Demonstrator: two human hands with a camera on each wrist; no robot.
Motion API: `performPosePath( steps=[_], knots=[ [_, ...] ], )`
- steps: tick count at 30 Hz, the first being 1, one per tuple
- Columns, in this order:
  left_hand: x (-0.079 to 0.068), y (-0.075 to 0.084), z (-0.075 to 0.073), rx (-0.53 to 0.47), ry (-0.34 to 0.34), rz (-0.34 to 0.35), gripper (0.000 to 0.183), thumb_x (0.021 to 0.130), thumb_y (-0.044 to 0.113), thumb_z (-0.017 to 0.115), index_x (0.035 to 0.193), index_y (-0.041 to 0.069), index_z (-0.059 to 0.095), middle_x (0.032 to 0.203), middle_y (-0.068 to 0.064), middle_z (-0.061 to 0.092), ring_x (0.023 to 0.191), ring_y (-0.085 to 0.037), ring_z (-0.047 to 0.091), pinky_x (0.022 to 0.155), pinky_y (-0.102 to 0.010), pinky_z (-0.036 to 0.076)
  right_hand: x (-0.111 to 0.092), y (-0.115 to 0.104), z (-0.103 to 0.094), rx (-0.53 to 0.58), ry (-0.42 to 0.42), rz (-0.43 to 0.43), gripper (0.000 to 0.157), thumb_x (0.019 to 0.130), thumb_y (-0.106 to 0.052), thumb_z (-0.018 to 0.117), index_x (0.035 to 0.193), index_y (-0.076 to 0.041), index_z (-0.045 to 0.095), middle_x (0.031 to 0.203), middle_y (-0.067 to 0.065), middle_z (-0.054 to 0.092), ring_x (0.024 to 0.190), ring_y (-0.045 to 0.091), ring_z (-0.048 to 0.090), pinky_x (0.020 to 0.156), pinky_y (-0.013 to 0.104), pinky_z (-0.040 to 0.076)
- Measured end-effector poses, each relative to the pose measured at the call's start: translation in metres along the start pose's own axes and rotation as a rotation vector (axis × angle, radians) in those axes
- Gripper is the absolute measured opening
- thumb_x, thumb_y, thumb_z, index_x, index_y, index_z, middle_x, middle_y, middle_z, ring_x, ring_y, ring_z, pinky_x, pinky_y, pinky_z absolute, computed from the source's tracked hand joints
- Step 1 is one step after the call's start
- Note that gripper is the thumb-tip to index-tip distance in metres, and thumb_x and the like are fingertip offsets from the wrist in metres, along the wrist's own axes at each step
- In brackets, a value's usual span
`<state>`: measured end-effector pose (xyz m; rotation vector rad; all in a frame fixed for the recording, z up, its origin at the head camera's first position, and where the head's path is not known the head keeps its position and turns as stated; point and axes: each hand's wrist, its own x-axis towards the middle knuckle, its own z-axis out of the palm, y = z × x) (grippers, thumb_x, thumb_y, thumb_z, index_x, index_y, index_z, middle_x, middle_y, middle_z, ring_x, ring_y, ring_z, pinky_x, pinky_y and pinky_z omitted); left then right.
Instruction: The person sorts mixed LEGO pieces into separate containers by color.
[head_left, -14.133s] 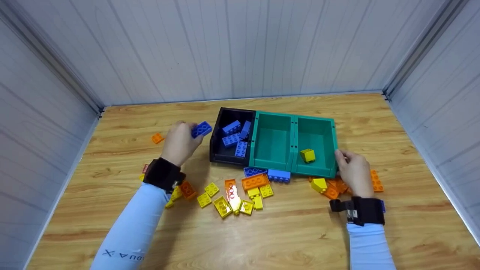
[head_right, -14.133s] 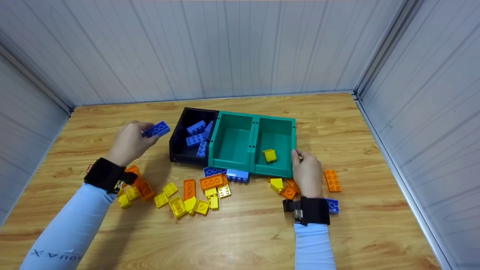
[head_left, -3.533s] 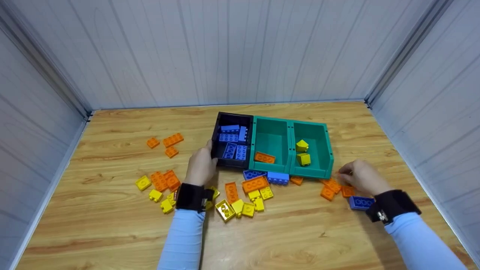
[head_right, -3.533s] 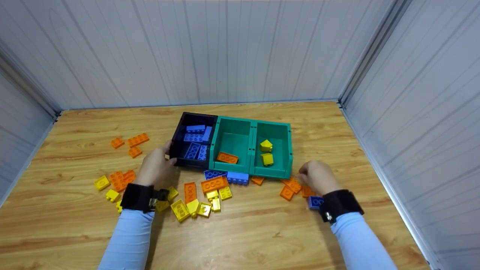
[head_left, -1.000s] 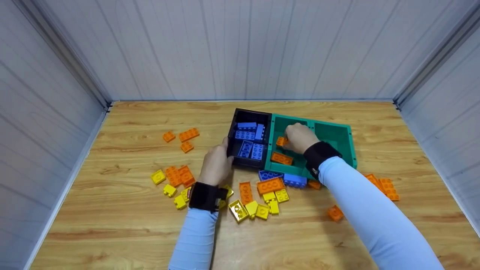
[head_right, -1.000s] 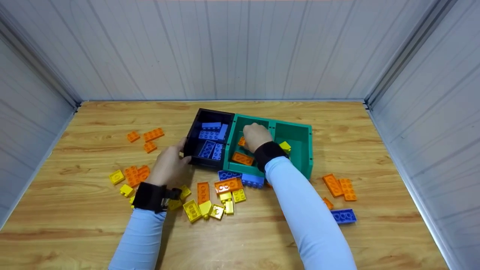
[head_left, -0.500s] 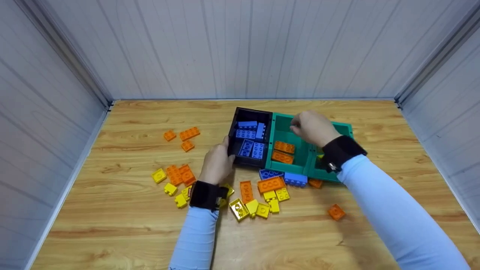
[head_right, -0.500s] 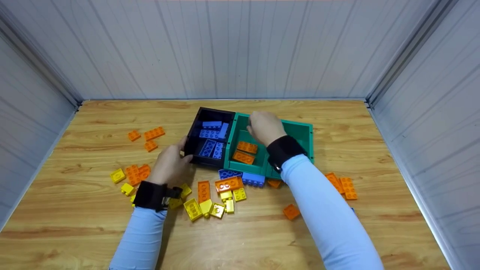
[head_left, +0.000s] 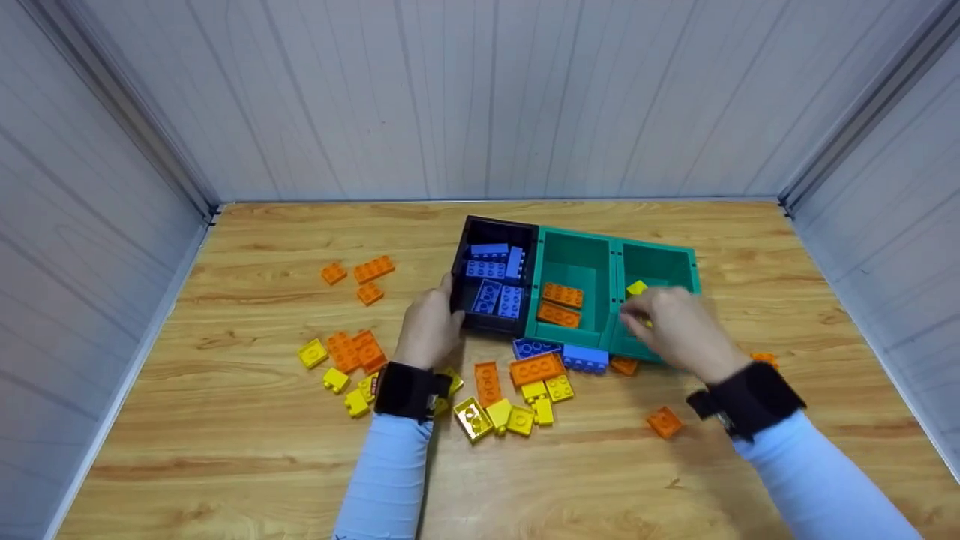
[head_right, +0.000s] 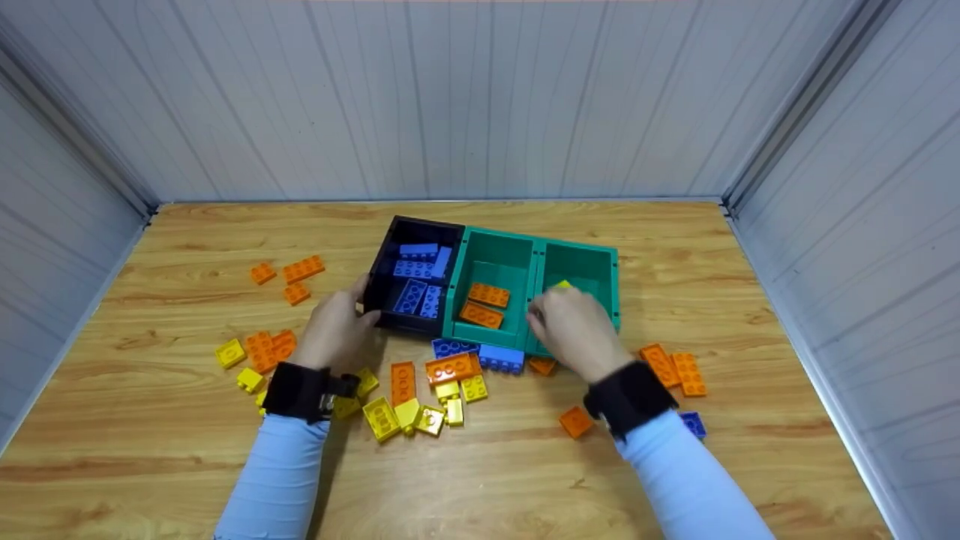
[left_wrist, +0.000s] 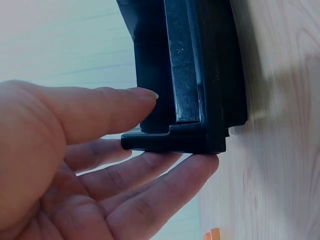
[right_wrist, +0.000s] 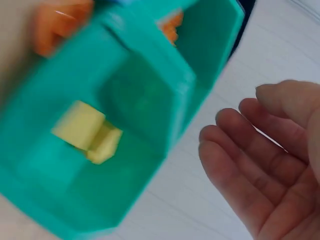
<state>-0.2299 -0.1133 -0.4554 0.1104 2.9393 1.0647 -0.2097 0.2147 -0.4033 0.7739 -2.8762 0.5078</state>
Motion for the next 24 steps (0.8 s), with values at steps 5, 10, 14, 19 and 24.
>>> performPosePath(
  steps=[5, 10, 14, 19, 24],
  knots=[
    [0.000, -0.002, -0.001, 0.004, 0.003, 0.008, 0.066, 0.095, 0.007, 0.065, 0.152, -0.004, 0.032, 0.135, -0.029, 0.054, 0.118, -0.040, 0.057, 0.101, -0.045, 0.046, -0.029, -0.002, 0.018, -0.008, -0.126, -0.007, 0.014, 0.091, -0.009, 0.071, 0.101, 0.000, 0.076, 0.093, 0.010, 0.073, 0.083, 0.025, 0.069, 0.070, 0.039, 0.059],
    [0.000, -0.004, -0.001, 0.003, 0.007, 0.017, 0.065, 0.095, 0.006, 0.065, 0.151, -0.004, 0.033, 0.134, -0.029, 0.055, 0.117, -0.041, 0.058, 0.101, -0.046, 0.046, -0.044, -0.002, 0.034, -0.052, -0.237, -0.017, 0.016, 0.091, -0.012, 0.071, 0.101, 0.000, 0.075, 0.094, 0.010, 0.072, 0.086, 0.025, 0.067, 0.075, 0.042, 0.058],
    [0.000, -0.004, 0.000, -0.001, 0.006, 0.019, 0.065, 0.095, 0.005, 0.065, 0.151, -0.004, 0.033, 0.134, -0.029, 0.055, 0.118, -0.041, 0.057, 0.101, -0.046, 0.046, -0.051, 0.001, 0.043, -0.074, -0.266, -0.017, 0.023, 0.091, -0.011, 0.070, 0.108, 0.003, 0.072, 0.101, 0.014, 0.070, 0.093, 0.029, 0.066, 0.079, 0.044, 0.057],
    [0.001, -0.002, 0.000, -0.002, 0.005, 0.023, 0.066, 0.095, 0.005, 0.065, 0.151, -0.004, 0.033, 0.135, -0.029, 0.054, 0.119, -0.041, 0.057, 0.102, -0.045, 0.046, -0.058, 0.000, 0.047, -0.073, -0.250, -0.020, 0.024, 0.091, -0.012, 0.071, 0.110, 0.003, 0.072, 0.105, 0.015, 0.068, 0.094, 0.030, 0.066, 0.079, 0.044, 0.057],
    [0.001, -0.001, 0.000, -0.003, 0.004, 0.029, 0.066, 0.094, 0.005, 0.065, 0.151, -0.005, 0.032, 0.135, -0.029, 0.054, 0.118, -0.041, 0.057, 0.102, -0.045, 0.046, -0.065, -0.004, 0.047, -0.044, -0.280, -0.032, 0.019, 0.090, -0.010, 0.071, 0.105, 0.000, 0.074, 0.099, 0.010, 0.066, 0.088, 0.025, 0.065, 0.075, 0.040, 0.057]
  ],
)
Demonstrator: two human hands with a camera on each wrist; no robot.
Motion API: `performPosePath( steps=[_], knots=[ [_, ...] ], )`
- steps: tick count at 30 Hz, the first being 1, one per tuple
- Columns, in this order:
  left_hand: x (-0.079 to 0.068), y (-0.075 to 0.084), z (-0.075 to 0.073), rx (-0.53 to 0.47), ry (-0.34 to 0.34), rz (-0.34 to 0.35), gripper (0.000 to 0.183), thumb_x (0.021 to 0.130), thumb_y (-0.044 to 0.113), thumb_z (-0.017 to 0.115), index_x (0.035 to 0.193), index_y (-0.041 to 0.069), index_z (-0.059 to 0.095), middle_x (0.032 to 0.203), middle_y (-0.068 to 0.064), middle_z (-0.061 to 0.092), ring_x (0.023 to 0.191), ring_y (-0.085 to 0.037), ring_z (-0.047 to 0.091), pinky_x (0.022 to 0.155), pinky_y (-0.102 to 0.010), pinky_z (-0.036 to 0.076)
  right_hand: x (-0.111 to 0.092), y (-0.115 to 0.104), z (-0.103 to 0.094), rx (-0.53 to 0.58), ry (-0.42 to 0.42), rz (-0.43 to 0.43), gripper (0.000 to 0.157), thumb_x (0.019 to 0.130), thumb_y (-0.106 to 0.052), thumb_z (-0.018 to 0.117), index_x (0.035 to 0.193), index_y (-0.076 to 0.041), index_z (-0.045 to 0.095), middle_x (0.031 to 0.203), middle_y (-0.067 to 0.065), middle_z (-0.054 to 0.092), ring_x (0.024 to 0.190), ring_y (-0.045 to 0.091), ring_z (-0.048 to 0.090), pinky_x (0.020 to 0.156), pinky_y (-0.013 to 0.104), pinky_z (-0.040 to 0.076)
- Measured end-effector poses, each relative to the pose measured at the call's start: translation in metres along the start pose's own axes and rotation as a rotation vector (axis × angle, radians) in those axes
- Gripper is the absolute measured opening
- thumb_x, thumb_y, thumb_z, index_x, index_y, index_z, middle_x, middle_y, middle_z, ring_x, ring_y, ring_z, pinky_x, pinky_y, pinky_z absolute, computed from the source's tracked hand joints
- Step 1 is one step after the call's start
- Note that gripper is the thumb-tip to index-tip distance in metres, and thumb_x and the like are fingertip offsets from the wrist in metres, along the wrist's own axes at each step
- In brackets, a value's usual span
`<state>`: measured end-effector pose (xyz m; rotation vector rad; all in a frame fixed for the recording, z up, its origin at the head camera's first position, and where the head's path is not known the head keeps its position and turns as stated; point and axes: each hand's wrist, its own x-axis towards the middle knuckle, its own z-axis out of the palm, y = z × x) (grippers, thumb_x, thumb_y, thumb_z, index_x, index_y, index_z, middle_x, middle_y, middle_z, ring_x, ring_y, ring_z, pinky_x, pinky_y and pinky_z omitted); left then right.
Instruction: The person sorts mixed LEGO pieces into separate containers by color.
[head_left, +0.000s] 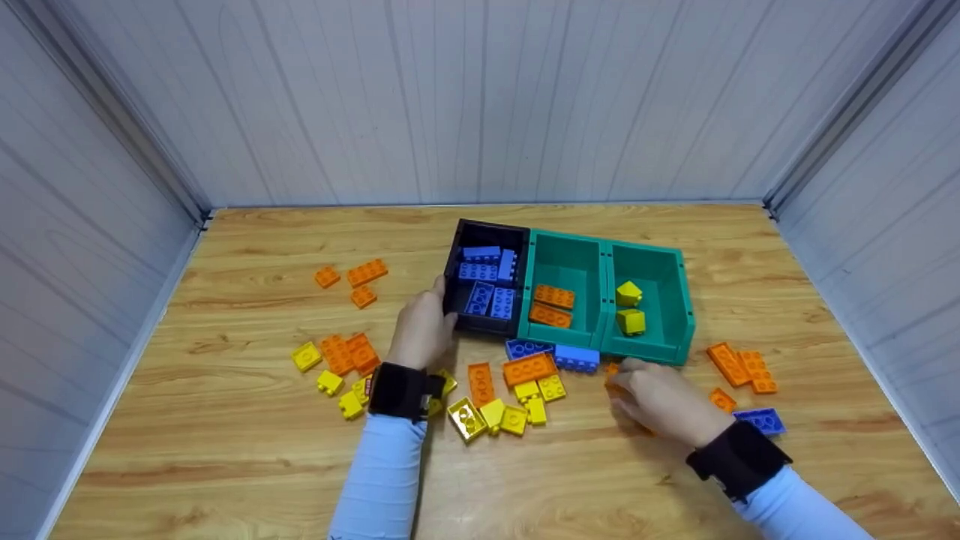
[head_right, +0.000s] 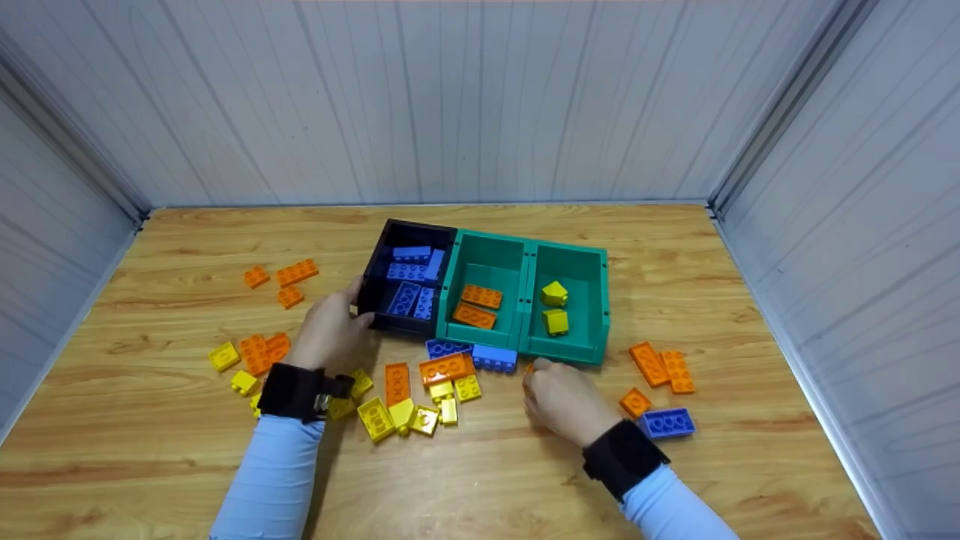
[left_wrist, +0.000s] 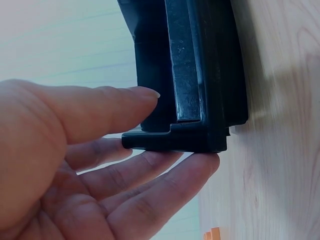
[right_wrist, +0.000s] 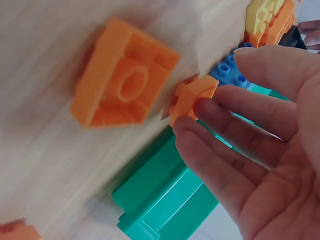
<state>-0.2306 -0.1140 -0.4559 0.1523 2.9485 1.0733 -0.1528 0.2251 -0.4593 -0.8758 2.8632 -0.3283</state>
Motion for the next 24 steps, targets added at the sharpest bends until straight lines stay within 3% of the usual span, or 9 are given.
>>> performPosePath(
  steps=[5, 12, 17, 20, 24],
  knots=[
    [0.000, -0.002, 0.000, 0.006, -0.009, -0.003, 0.067, 0.095, 0.006, 0.065, 0.151, -0.005, 0.031, 0.136, -0.029, 0.053, 0.118, -0.042, 0.057, 0.102, -0.045, 0.046, -0.004, -0.006, 0.001, 0.024, -0.024, -0.051, 0.017, 0.089, -0.008, 0.073, 0.104, -0.001, 0.074, 0.096, 0.007, 0.065, 0.085, 0.021, 0.064, 0.072, 0.038, 0.057],
    [-0.001, -0.004, 0.000, 0.023, -0.006, 0.010, 0.066, 0.094, 0.006, 0.065, 0.151, -0.006, 0.032, 0.132, -0.030, 0.055, 0.116, -0.042, 0.058, 0.101, -0.046, 0.046, 0.000, -0.004, 0.005, 0.018, 0.031, -0.001, 0.033, 0.084, -0.007, 0.078, 0.116, -0.001, 0.071, 0.105, 0.010, 0.064, 0.092, 0.024, 0.063, 0.078, 0.041, 0.057],
    [-0.001, -0.003, 0.000, 0.012, -0.019, -0.007, 0.067, 0.095, 0.005, 0.064, 0.151, -0.005, 0.030, 0.137, -0.028, 0.052, 0.121, -0.040, 0.056, 0.103, -0.044, 0.045, 0.002, -0.002, 0.011, 0.039, -0.001, -0.025, 0.022, 0.083, -0.006, 0.079, 0.104, -0.006, 0.073, 0.096, 0.005, 0.064, 0.085, 0.019, 0.061, 0.073, 0.037, 0.057],
    [0.000, -0.002, 0.000, 0.002, -0.022, -0.007, 0.067, 0.096, 0.005, 0.064, 0.152, -0.005, 0.029, 0.139, -0.027, 0.051, 0.122, -0.039, 0.055, 0.104, -0.044, 0.044, 0.004, -0.004, 0.004, 0.039, -0.013, -0.035, 0.019, 0.083, -0.007, 0.079, 0.102, -0.008, 0.074, 0.094, 0.003, 0.064, 0.083, 0.016, 0.061, 0.071, 0.035, 0.056],
    [0.000, -0.001, 0.000, 0.005, -0.013, 0.004, 0.066, 0.095, 0.006, 0.064, 0.151, -0.005, 0.030, 0.137, -0.028, 0.052, 0.121, -0.040, 0.056, 0.103, -0.045, 0.045, 0.012, -0.010, -0.020, 0.037, 0.051, -0.067, 0.025, 0.082, -0.005, 0.080, 0.106, -0.008, 0.074, 0.099, 0.004, 0.067, 0.087, 0.018, 0.063, 0.073, 0.034, 0.057]
  ],
)
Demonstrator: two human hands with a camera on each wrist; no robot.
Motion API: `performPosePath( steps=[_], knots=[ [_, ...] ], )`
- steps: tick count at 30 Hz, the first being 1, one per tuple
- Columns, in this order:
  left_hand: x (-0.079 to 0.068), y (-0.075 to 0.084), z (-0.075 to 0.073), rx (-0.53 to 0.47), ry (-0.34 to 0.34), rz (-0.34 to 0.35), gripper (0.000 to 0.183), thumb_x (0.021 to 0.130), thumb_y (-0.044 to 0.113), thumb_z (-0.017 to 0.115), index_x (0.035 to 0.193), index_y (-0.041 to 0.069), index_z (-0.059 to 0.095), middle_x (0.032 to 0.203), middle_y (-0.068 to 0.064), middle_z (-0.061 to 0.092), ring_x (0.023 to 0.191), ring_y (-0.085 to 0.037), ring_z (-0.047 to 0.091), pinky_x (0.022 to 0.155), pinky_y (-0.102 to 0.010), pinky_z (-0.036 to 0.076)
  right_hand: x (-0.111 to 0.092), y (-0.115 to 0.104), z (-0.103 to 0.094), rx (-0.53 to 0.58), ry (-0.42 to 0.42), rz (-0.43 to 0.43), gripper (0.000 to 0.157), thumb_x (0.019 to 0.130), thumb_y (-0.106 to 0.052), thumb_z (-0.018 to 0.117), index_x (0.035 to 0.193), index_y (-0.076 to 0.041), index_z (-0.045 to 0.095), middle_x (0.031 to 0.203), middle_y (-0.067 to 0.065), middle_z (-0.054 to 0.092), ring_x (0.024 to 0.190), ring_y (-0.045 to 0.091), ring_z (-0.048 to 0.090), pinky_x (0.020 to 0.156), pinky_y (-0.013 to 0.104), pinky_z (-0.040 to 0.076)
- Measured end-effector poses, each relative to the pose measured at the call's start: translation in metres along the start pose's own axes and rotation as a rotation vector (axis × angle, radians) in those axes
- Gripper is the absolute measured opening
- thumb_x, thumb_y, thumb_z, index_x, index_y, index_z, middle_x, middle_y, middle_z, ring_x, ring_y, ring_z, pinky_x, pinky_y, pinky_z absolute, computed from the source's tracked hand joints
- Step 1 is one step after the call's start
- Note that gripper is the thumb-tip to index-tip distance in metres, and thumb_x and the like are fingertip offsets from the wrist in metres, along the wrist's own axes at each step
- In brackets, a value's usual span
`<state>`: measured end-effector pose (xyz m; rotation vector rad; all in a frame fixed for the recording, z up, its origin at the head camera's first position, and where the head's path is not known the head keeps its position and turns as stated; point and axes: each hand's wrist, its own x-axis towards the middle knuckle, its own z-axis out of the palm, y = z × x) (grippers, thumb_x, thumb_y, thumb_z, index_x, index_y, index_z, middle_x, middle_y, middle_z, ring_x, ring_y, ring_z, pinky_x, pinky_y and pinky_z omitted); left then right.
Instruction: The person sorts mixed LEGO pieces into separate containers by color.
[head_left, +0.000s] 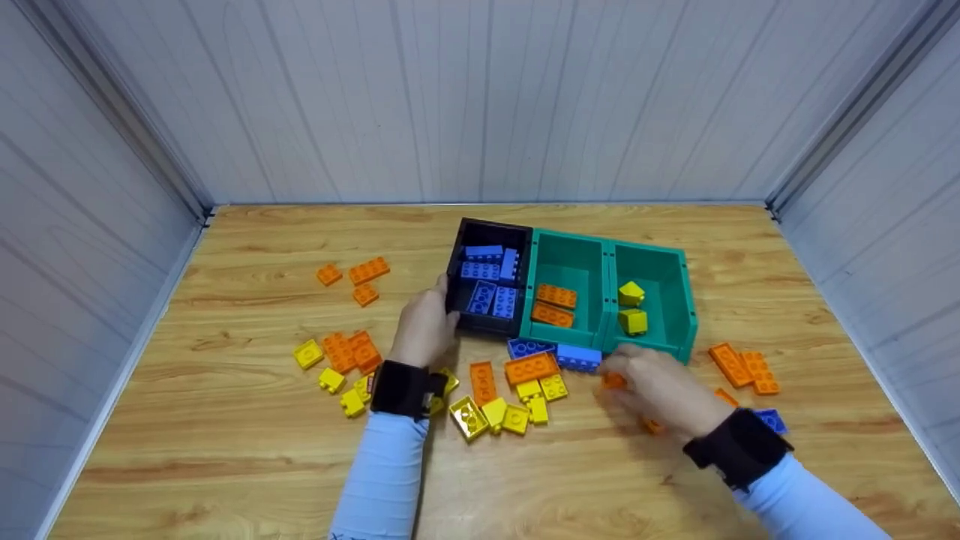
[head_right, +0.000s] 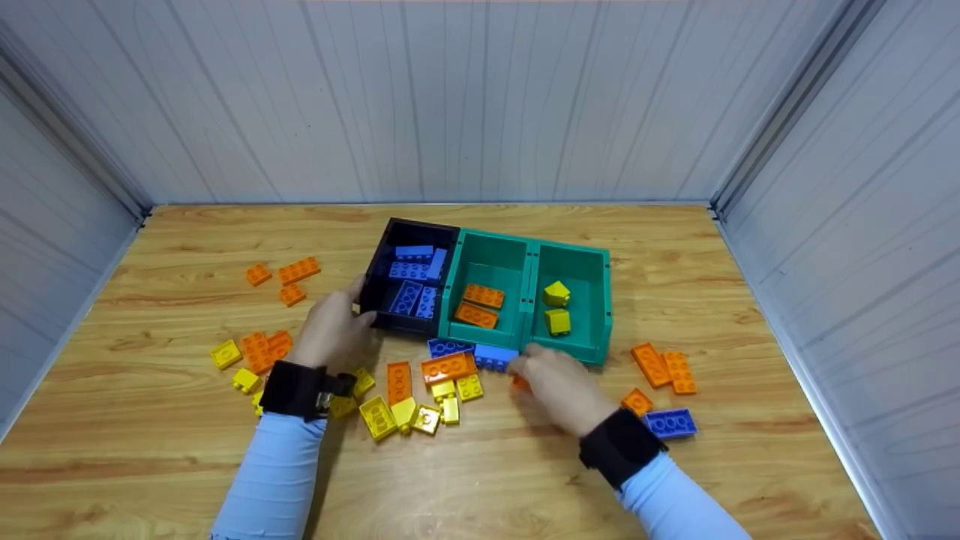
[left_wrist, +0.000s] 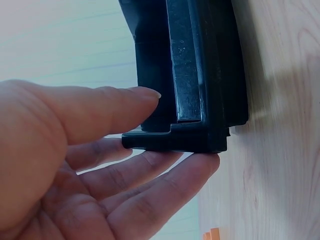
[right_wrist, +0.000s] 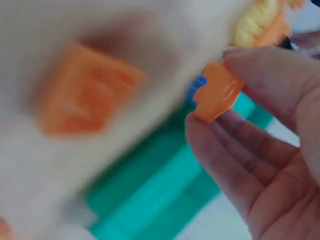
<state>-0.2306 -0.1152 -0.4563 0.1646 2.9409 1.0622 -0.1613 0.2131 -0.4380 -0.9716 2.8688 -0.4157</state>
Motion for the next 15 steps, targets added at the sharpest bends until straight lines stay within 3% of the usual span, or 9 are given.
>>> performPosePath(
  steps=[4, 7, 15],
  knots=[
    [0.001, 0.000, -0.001, 0.001, 0.006, -0.009, 0.067, 0.095, 0.006, 0.065, 0.151, -0.004, 0.031, 0.137, -0.028, 0.053, 0.121, -0.040, 0.055, 0.103, -0.045, 0.045, 0.025, -0.002, -0.026, -0.023, 0.127, -0.068, 0.028, 0.081, -0.005, 0.081, 0.108, -0.007, 0.074, 0.103, 0.007, 0.068, 0.089, 0.021, 0.066, 0.074, 0.033, 0.058],
    [0.000, -0.001, -0.002, -0.006, -0.003, -0.026, 0.068, 0.095, 0.006, 0.065, 0.152, -0.003, 0.030, 0.138, -0.027, 0.052, 0.122, -0.039, 0.054, 0.104, -0.044, 0.044, 0.049, -0.001, -0.039, -0.049, 0.169, -0.083, 0.026, 0.083, -0.008, 0.080, 0.109, -0.008, 0.074, 0.104, 0.008, 0.068, 0.088, 0.022, 0.066, 0.075, 0.034, 0.058],
    [0.000, 0.002, -0.002, -0.015, -0.012, -0.037, 0.068, 0.095, 0.006, 0.065, 0.153, -0.002, 0.029, 0.139, -0.027, 0.052, 0.122, -0.039, 0.055, 0.104, -0.043, 0.044, 0.103, 0.009, -0.038, -0.148, 0.013, 0.008, 0.027, 0.085, -0.006, 0.077, 0.112, -0.003, 0.073, 0.103, 0.014, 0.067, 0.090, 0.028, 0.064, 0.077, 0.038, 0.057]
  ],
)
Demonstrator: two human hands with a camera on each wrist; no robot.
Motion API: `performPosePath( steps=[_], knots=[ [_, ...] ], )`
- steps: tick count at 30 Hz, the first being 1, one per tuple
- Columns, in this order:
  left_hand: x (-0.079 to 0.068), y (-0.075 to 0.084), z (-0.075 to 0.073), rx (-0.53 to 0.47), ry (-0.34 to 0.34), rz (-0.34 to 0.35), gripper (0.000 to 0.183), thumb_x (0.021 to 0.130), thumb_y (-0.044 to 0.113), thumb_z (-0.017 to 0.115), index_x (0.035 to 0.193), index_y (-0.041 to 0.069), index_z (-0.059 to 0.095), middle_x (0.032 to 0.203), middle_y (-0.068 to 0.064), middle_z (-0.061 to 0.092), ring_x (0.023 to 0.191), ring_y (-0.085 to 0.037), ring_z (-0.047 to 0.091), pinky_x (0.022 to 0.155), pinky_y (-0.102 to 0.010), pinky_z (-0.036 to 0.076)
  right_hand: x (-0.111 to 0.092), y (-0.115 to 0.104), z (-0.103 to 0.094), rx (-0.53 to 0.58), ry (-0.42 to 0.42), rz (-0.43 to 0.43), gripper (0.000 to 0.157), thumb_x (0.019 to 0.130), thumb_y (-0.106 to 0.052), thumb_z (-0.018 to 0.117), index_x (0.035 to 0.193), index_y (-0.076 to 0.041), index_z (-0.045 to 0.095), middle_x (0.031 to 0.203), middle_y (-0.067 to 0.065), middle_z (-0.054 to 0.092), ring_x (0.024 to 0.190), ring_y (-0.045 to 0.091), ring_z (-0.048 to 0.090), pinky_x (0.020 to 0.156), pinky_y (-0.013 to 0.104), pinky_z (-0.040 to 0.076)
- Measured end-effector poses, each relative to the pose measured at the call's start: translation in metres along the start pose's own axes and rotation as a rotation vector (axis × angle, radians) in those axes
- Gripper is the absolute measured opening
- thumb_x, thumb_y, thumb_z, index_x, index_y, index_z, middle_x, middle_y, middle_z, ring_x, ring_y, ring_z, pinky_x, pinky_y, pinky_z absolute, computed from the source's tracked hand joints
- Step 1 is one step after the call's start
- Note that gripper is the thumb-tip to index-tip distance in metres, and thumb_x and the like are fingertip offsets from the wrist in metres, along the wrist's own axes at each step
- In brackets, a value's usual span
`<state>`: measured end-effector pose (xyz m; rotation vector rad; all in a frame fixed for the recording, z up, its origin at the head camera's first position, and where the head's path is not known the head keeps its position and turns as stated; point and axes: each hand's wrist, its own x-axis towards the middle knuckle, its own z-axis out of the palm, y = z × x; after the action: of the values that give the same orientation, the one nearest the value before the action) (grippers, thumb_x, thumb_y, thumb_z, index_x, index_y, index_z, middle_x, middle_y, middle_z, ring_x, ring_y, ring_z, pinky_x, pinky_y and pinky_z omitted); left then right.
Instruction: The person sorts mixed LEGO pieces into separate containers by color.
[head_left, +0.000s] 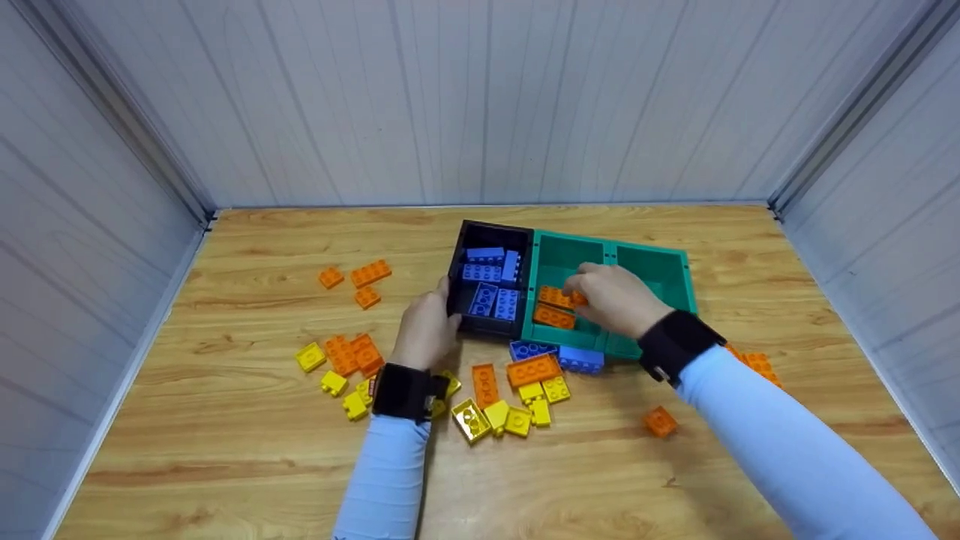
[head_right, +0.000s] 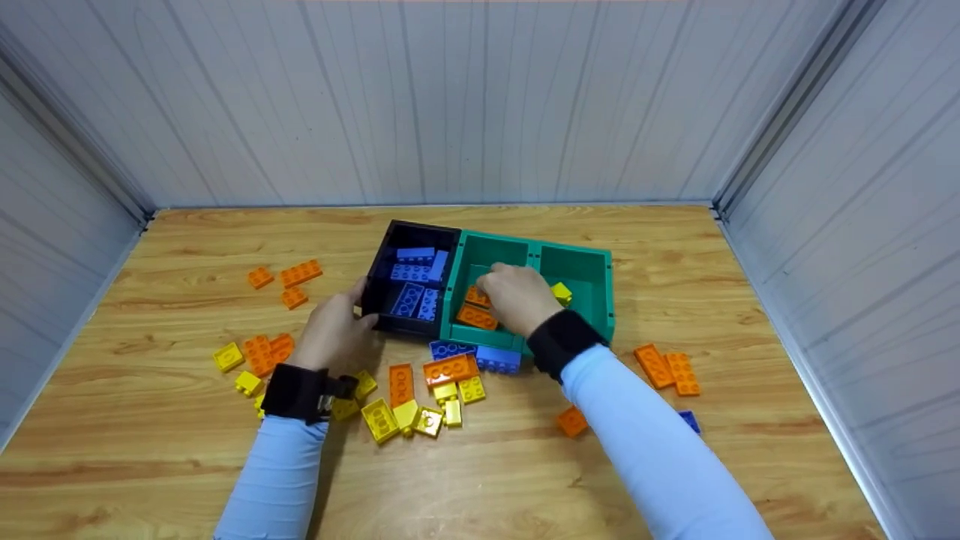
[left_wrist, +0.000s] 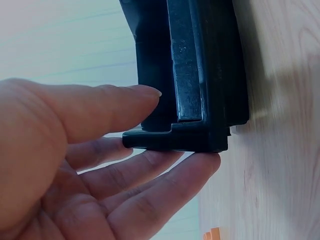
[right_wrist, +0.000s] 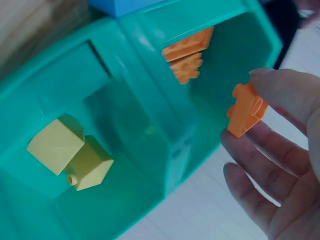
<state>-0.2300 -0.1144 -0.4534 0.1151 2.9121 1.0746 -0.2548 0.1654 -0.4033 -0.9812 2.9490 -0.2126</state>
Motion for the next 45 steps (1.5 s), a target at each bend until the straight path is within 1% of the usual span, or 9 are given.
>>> performPosePath(
  steps=[4, 6, 11, 15, 19, 26, 34, 39, 45],
  knots=[
    [0.000, 0.001, 0.001, 0.008, 0.007, 0.027, 0.067, 0.095, 0.006, 0.065, 0.152, -0.004, 0.031, 0.137, -0.028, 0.053, 0.121, -0.039, 0.056, 0.103, -0.044, 0.045, 0.013, 0.010, 0.009, -0.056, -0.050, 0.008, 0.025, 0.085, 0.000, 0.075, 0.110, -0.001, 0.074, 0.101, 0.016, 0.068, 0.089, 0.031, 0.065, 0.077, 0.040, 0.058],
    [0.001, 0.001, 0.002, 0.008, 0.007, 0.029, 0.067, 0.095, 0.006, 0.065, 0.152, -0.004, 0.031, 0.138, -0.027, 0.052, 0.121, -0.038, 0.056, 0.103, -0.043, 0.046, 0.017, 0.015, 0.012, -0.072, -0.072, 0.012, 0.024, 0.085, 0.002, 0.074, 0.109, -0.001, 0.074, 0.103, 0.017, 0.069, 0.092, 0.033, 0.065, 0.083, 0.049, 0.056],
    [0.000, 0.001, 0.002, 0.003, 0.007, 0.019, 0.068, 0.095, 0.006, 0.065, 0.152, -0.003, 0.030, 0.137, -0.027, 0.053, 0.120, -0.038, 0.056, 0.103, -0.043, 0.045, 0.020, 0.020, 0.013, -0.052, -0.157, 0.071, 0.023, 0.085, 0.001, 0.073, 0.108, -0.004, 0.075, 0.107, 0.015, 0.070, 0.103, 0.037, 0.063, 0.100, 0.075, 0.030],
    [0.000, -0.001, 0.001, -0.005, 0.008, 0.008, 0.068, 0.095, 0.006, 0.065, 0.153, -0.002, 0.030, 0.137, -0.027, 0.053, 0.120, -0.039, 0.056, 0.103, -0.043, 0.045, 0.021, 0.020, 0.012, -0.031, -0.198, 0.094, 0.022, 0.084, -0.004, 0.076, 0.106, -0.006, 0.075, 0.106, 0.013, 0.070, 0.104, 0.037, 0.061, 0.103, 0.078, 0.018],
    [0.000, 0.000, 0.000, -0.006, -0.001, -0.003, 0.068, 0.095, 0.006, 0.064, 0.153, -0.002, 0.029, 0.139, -0.026, 0.051, 0.121, -0.039, 0.056, 0.104, -0.043, 0.045, 0.019, 0.024, 0.005, -0.020, -0.172, 0.077, 0.022, 0.086, -0.007, 0.076, 0.108, -0.008, 0.076, 0.108, 0.012, 0.070, 0.104, 0.036, 0.062, 0.104, 0.077, 0.015],
    [0.000, 0.001, 0.000, -0.010, 0.000, -0.010, 0.069, 0.095, 0.006, 0.064, 0.153, -0.001, 0.028, 0.139, -0.027, 0.051, 0.122, -0.039, 0.055, 0.105, -0.043, 0.044, 0.005, 0.040, -0.017, 0.017, -0.047, 0.089, 0.019, 0.092, -0.010, 0.070, 0.111, -0.011, 0.074, 0.117, 0.012, 0.069, 0.110, 0.036, 0.060, 0.105, 0.074, 0.020],
    [0.000, -0.001, 0.001, 0.014, 0.024, 0.033, 0.067, 0.094, 0.005, 0.065, 0.151, -0.005, 0.031, 0.135, -0.029, 0.054, 0.120, -0.040, 0.056, 0.103, -0.044, 0.045, -0.028, 0.078, -0.036, 0.024, 0.038, 0.151, 0.018, 0.091, -0.006, 0.067, 0.108, -0.001, 0.072, 0.107, 0.019, 0.068, 0.095, 0.038, 0.065, 0.083, 0.054, 0.052],
    [0.001, -0.001, 0.002, 0.019, 0.018, 0.028, 0.068, 0.094, 0.006, 0.065, 0.152, -0.005, 0.031, 0.135, -0.029, 0.054, 0.120, -0.040, 0.056, 0.103, -0.044, 0.045, -0.051, 0.091, -0.036, 0.032, 0.040, 0.188, 0.017, 0.092, -0.004, 0.066, 0.107, 0.001, 0.071, 0.105, 0.021, 0.068, 0.092, 0.037, 0.065, 0.079, 0.052, 0.053],
    [0.002, -0.002, 0.002, 0.020, 0.009, 0.033, 0.068, 0.094, 0.005, 0.065, 0.151, -0.005, 0.031, 0.135, -0.029, 0.054, 0.119, -0.040, 0.057, 0.102, -0.045, 0.046, -0.084, 0.082, -0.023, 0.078, 0.072, 0.192, 0.016, 0.090, -0.005, 0.069, 0.105, 0.000, 0.072, 0.103, 0.018, 0.070, 0.090, 0.033, 0.066, 0.076, 0.050, 0.056]
  ],
)
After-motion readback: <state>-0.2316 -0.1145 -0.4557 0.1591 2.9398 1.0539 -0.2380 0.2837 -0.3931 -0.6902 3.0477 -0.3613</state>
